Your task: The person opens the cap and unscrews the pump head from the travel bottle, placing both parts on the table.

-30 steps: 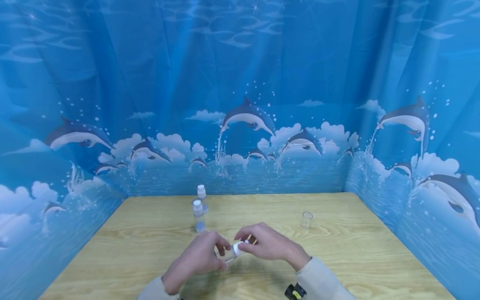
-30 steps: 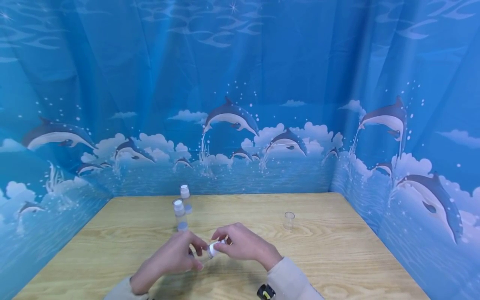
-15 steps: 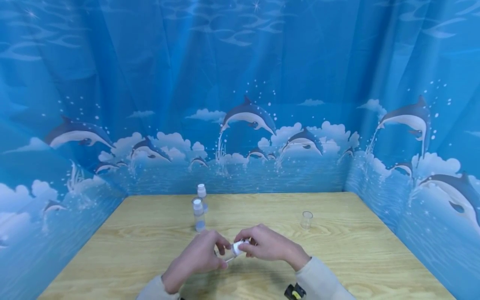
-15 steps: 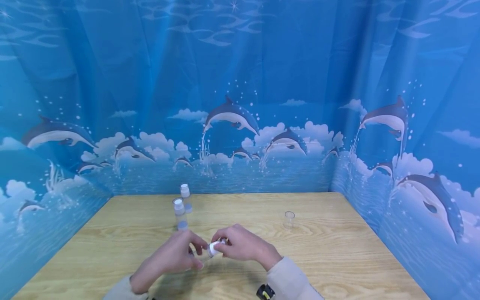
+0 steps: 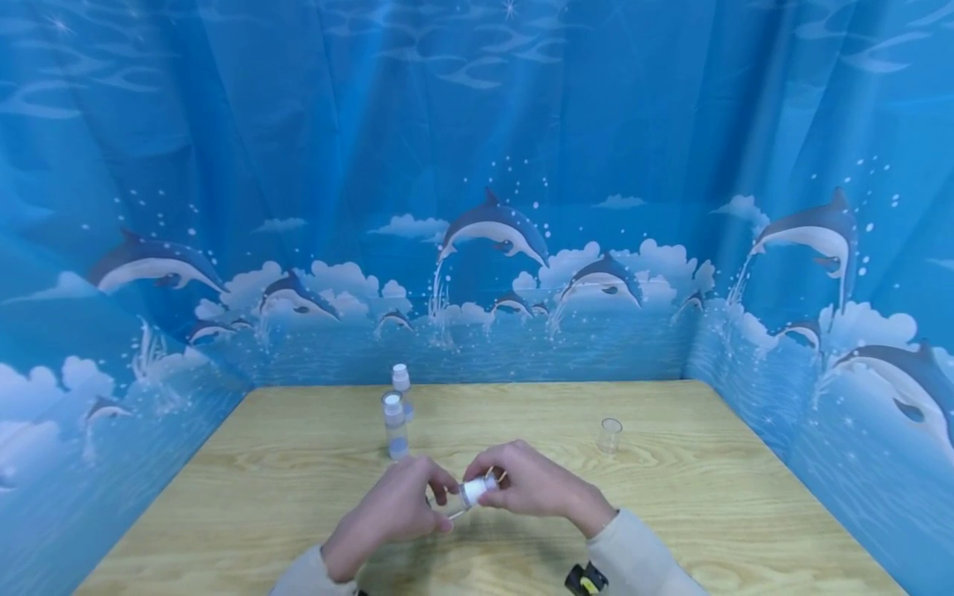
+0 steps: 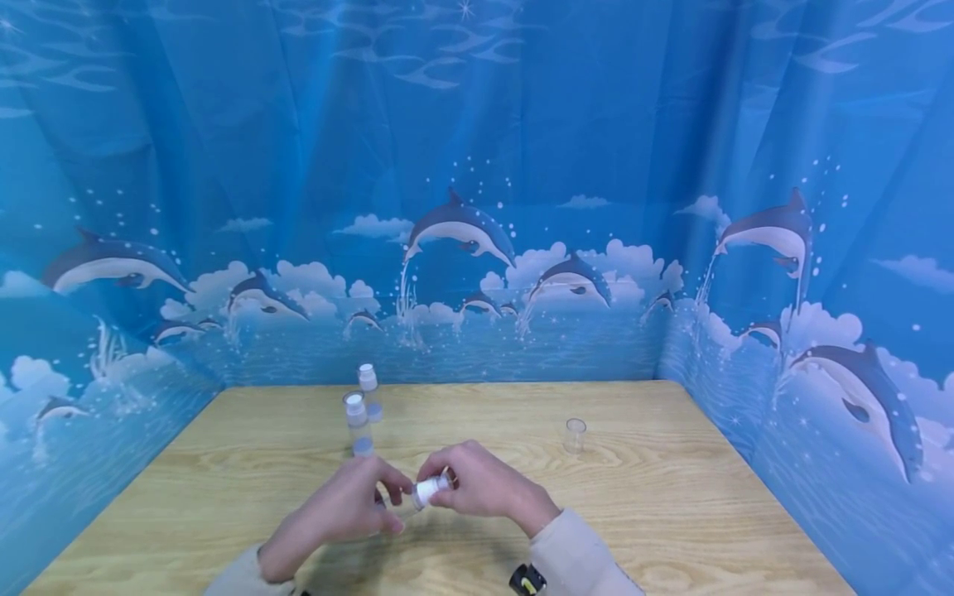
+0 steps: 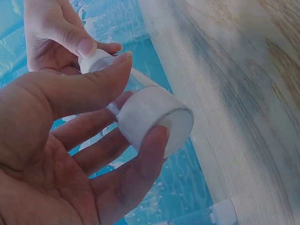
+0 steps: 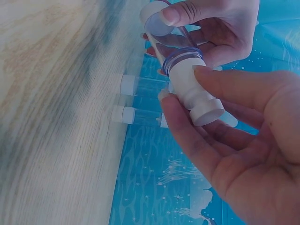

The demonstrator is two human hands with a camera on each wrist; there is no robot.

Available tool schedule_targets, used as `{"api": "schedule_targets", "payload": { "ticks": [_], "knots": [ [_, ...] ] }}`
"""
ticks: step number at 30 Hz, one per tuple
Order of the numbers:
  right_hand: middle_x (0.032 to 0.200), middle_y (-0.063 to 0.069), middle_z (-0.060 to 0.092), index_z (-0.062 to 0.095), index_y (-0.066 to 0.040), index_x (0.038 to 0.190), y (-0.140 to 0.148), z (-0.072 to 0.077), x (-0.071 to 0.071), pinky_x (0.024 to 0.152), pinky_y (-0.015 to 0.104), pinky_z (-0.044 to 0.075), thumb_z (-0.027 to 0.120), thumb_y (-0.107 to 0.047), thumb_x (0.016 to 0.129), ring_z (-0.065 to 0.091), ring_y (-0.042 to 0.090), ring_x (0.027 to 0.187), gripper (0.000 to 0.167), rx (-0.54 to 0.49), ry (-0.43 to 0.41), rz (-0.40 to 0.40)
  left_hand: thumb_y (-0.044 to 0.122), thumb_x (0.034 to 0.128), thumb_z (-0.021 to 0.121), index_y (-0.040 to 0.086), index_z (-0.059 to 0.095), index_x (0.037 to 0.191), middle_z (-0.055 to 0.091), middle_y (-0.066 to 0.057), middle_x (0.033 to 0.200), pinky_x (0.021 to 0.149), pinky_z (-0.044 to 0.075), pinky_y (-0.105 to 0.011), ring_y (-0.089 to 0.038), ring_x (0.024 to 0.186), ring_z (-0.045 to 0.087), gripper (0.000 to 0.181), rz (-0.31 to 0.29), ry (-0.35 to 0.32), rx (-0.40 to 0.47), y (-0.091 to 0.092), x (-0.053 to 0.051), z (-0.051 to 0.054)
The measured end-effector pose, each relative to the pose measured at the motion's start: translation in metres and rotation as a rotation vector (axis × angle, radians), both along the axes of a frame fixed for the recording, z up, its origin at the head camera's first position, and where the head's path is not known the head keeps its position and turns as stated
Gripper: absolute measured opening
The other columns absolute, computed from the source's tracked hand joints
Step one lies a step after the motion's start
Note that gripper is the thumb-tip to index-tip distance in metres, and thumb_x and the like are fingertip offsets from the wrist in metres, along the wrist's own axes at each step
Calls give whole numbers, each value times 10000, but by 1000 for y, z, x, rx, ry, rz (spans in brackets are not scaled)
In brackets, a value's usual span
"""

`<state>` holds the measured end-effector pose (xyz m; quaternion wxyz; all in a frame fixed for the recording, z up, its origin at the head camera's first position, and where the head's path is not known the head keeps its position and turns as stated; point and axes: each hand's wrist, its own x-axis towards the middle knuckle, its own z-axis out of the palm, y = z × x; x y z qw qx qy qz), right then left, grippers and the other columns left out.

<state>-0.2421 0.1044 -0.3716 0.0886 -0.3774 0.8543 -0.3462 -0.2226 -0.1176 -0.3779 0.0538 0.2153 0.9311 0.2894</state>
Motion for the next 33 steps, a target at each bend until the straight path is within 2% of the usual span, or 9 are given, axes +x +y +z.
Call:
{"api": "schedule_targets", "payload": {
  "ticks": [11, 16, 23, 33],
  "knots": [
    [1132, 42, 763, 733, -87, 1183, 0, 0, -1, 781, 137, 564, 751, -28, 895, 674, 3, 948, 294, 8, -1, 4, 87, 685, 918, 104, 802, 1031, 734, 53, 807, 640, 542, -286, -114, 736, 642, 366, -13, 6, 13, -1, 0, 0],
    [1153, 42, 759, 704, -78, 1250, 2, -2, -2, 806, 158, 576, 705, -137, 967, 681, -11, 953, 289, 6, -44, 7, 91, 682, 919, 100, 800, 1031, 736, 52, 809, 634, 543, -284, -105, 717, 638, 369, -16, 8, 16, -1, 1, 0],
    [1154, 60, 759, 692, -89, 1265, 3, -2, -4, 840, 178, 572, 626, -229, 1030, 720, 98, 996, 281, 8, -26, 8, 105, 661, 925, 105, 803, 1014, 733, 65, 791, 643, 523, -273, -123, 751, 647, 374, -31, 51, 13, -2, 1, -2],
    [1150, 54, 768, 709, -84, 1237, 4, -1, -4, 838, 175, 567, 612, -227, 1036, 711, 48, 960, 265, 14, -13, 17, 98, 683, 922, 107, 798, 1036, 739, 46, 815, 642, 543, -288, -108, 730, 640, 374, -16, 3, 16, -1, -1, -1]
  ]
}}
